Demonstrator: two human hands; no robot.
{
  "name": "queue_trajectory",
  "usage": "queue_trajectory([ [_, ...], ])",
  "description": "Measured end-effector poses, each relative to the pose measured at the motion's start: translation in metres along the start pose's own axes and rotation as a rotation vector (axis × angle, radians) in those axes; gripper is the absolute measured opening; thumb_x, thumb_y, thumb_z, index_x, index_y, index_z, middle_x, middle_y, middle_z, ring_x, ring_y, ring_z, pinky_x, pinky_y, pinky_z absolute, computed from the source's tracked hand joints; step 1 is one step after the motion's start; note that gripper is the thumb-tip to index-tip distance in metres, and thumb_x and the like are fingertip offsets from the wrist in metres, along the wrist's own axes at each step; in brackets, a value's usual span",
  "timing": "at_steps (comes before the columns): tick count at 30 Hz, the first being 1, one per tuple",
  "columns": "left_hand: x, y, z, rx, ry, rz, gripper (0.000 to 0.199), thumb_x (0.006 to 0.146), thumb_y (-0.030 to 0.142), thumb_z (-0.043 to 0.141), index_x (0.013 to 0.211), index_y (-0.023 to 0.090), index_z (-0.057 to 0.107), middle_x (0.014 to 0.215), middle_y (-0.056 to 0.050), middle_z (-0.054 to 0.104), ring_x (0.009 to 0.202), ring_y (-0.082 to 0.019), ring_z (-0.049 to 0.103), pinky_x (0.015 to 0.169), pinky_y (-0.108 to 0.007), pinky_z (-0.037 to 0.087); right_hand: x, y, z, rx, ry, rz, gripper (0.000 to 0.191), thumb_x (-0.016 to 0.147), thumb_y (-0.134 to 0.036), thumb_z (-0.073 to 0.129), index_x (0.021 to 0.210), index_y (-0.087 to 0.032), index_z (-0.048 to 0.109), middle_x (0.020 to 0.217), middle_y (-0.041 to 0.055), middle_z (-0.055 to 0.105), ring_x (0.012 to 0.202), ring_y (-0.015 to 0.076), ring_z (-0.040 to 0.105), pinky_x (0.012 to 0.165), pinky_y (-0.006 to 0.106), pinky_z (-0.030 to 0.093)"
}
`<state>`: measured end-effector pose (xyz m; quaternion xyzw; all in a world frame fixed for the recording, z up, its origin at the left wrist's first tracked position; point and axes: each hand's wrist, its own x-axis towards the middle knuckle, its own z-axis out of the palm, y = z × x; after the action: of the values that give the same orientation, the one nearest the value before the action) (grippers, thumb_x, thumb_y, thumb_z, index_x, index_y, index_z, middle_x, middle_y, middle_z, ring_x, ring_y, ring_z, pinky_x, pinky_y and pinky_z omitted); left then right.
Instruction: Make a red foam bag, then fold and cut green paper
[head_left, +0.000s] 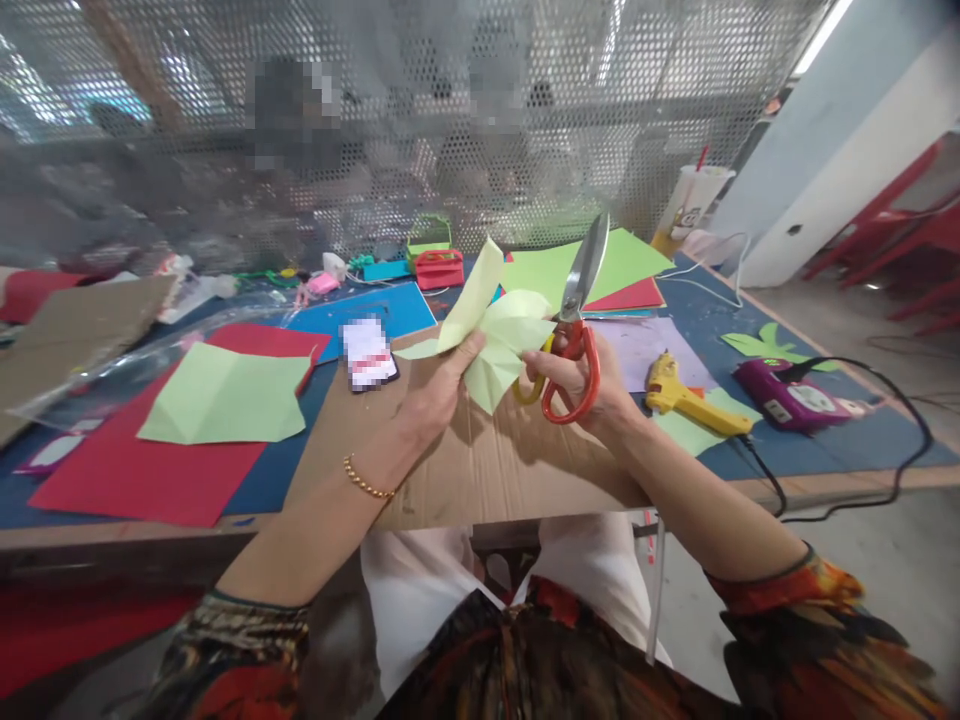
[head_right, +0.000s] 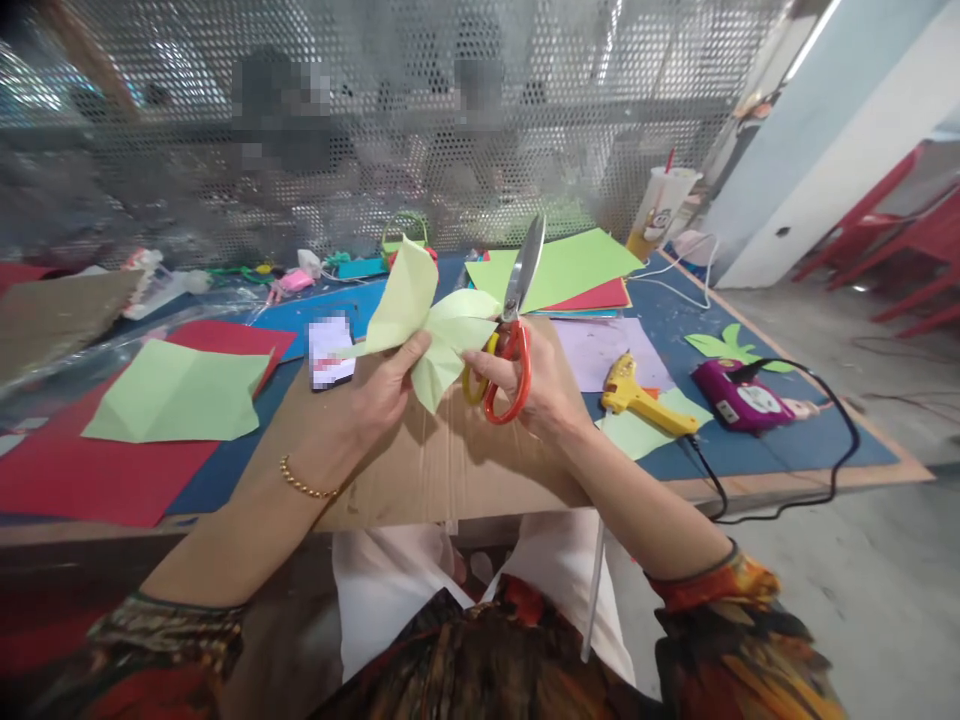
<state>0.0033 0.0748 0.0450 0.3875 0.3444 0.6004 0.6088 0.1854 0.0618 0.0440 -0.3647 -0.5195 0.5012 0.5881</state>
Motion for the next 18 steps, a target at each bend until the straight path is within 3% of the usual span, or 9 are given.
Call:
queue_trajectory([
  [3,0.0009,-0.0012,0.0045,-0.086,0.000,-0.035,0.043,0.075,0.027,0.098,0.115,0.023,0.081,0.120,-0.009,0.086,0.127,-0.032,0.078,0.110,-0.045,0.066,-0.0010,-0.0022,0.0022,-0.070,0.034,0.007,0.061,0.065,-0.053,0.101,0.093,-0.025,0.055,0.074,-0.0061,0.060,0.066,0.0145,0.061,0.063,0.032,0.051],
  [8,-0.0007,0.0005,0.0054,-0.163,-0.040,-0.155,0.038,0.067,0.025,0.103,0.095,0.017,0.078,0.113,-0.014,0.086,0.123,-0.038,0.079,0.108,-0.049,0.068,-0.0009,-0.0045,0.0018,-0.114,0.001,-0.015,0.054,0.069,-0.049,0.096,0.103,-0.025,0.062,0.079,-0.0053,0.058,0.072,0.0153,0.059,0.066,0.032,0.051],
  [14,-0.0041,0.0047,0.0056,-0.161,-0.095,-0.215,0.054,0.065,0.022,0.104,0.114,0.018,0.081,0.118,-0.013,0.086,0.123,-0.038,0.079,0.111,-0.051,0.066,-0.0016,-0.0003,-0.0034,-0.192,-0.036,-0.063,0.045,0.075,-0.042,0.093,0.107,-0.025,0.065,0.083,-0.0055,0.056,0.072,0.0139,0.058,0.068,0.032,0.050],
  [18,-0.0064,0.0072,0.0041,-0.095,-0.168,-0.230,0.047,0.070,0.030,0.101,0.112,0.018,0.083,0.118,-0.014,0.086,0.118,-0.039,0.081,0.105,-0.053,0.069,-0.0033,-0.0001,-0.0040,-0.182,-0.072,-0.045,0.046,0.074,-0.041,0.095,0.102,-0.026,0.061,0.079,-0.0068,0.054,0.068,0.0130,0.059,0.064,0.032,0.051],
])
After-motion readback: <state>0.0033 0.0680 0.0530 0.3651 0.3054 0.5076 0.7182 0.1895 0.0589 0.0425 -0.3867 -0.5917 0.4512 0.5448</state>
